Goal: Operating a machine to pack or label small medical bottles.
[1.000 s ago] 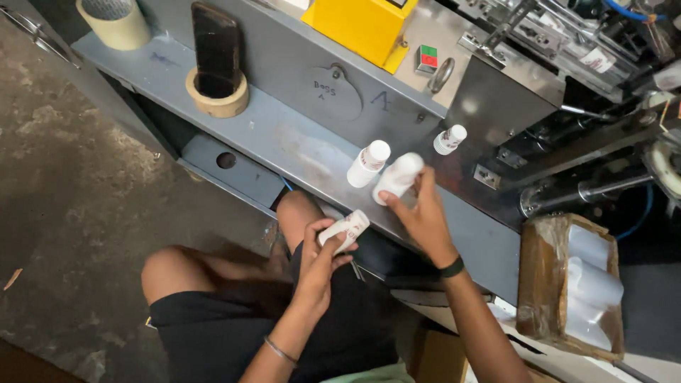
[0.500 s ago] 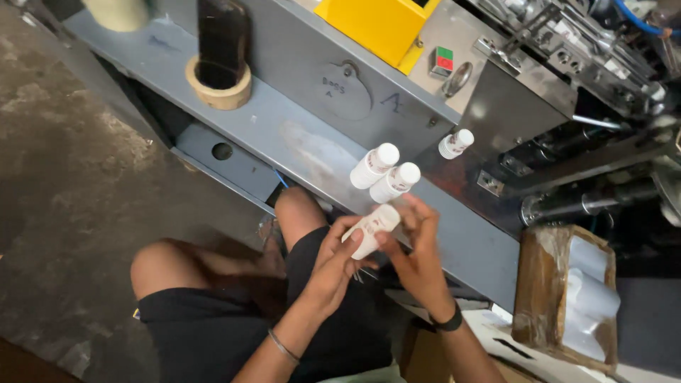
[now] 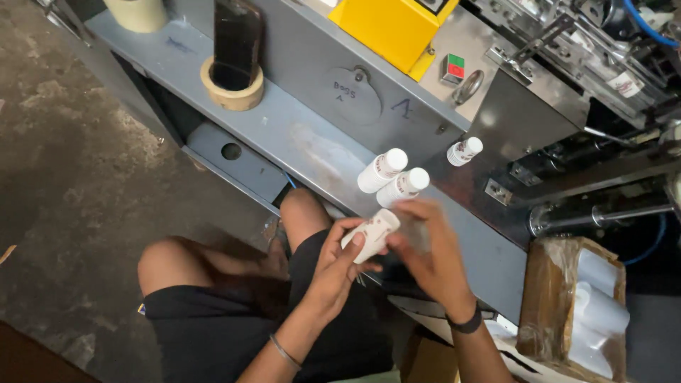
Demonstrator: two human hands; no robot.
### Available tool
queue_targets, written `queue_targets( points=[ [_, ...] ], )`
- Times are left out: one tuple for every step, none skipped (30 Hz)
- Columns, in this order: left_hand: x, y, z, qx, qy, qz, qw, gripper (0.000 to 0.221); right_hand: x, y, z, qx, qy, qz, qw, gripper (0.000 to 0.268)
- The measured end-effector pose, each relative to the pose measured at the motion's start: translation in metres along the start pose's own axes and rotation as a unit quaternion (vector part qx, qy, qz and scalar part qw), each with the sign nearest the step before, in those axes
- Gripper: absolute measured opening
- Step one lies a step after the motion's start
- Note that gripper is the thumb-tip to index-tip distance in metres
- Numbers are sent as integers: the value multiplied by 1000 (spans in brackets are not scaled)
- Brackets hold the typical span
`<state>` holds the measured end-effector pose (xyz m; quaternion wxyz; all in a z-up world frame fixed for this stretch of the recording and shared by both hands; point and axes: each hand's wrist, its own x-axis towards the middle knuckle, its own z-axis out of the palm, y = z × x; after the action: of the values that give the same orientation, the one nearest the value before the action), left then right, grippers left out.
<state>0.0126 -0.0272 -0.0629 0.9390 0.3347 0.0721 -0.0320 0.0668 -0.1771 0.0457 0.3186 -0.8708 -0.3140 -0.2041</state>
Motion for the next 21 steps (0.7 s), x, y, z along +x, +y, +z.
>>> queue_targets(
  points=[
    [0,1,2,-26,-29,-18,999,36,-4,-2,1,91,-37,64,993,35],
    [1,1,4,-52,-57,-37,996,36,-8,-4,1,182,-72,126,973,41],
    [2,2,6,-50,-61,-43,996,36,-4,-1,-1,179,-67,131,973,41],
    [3,3,8,-36,-54,-26,998,37,0,2,-3,153,2,92,984,39],
    [3,5,10,-22,-45,-8,999,38,4,4,-5,127,69,50,988,36],
    [3,3,10,-20,-47,-12,999,38,12,10,-8,125,72,53,988,36],
    [4,2,10,-4,-10,-16,1000,38,21,16,-10,31,50,53,997,32],
    [4,2,10,12,28,-20,999,38,29,21,-12,-64,27,52,996,27],
    [2,2,10,15,27,-17,999,38,29,26,-13,-63,30,50,996,27],
    [1,2,9,15,23,-11,1000,38,30,30,-14,-47,21,31,998,24],
    [0,2,9,12,22,-2,1000,38,31,35,-14,-28,8,9,1000,22],
    [0,4,8,12,24,3,1000,38,28,40,-13,-25,8,4,1000,22],
    [-2,4,7,15,28,-11,999,37,23,45,-12,10,43,51,998,20],
    [-4,4,7,17,31,-25,999,37,18,51,-12,44,76,98,991,20],
    [-3,4,5,16,33,-24,999,37,17,56,-11,46,74,98,991,20],
    [-1,4,4,24,30,-17,999,36,16,62,-10,85,85,104,987,25],
    [3,5,4,34,21,-11,999,36,14,67,-11,121,101,111,981,32],
    [6,6,5,36,18,-12,999,36,16,63,-6,120,104,112,981,32],
    [10,7,7,51,36,-8,998,36,17,60,-2,129,88,107,982,46],
    [14,9,8,65,53,-4,996,35,19,56,3,138,73,101,983,61],
    [16,9,11,66,50,-4,997,35,22,51,6,137,75,101,983,61]
  ],
)
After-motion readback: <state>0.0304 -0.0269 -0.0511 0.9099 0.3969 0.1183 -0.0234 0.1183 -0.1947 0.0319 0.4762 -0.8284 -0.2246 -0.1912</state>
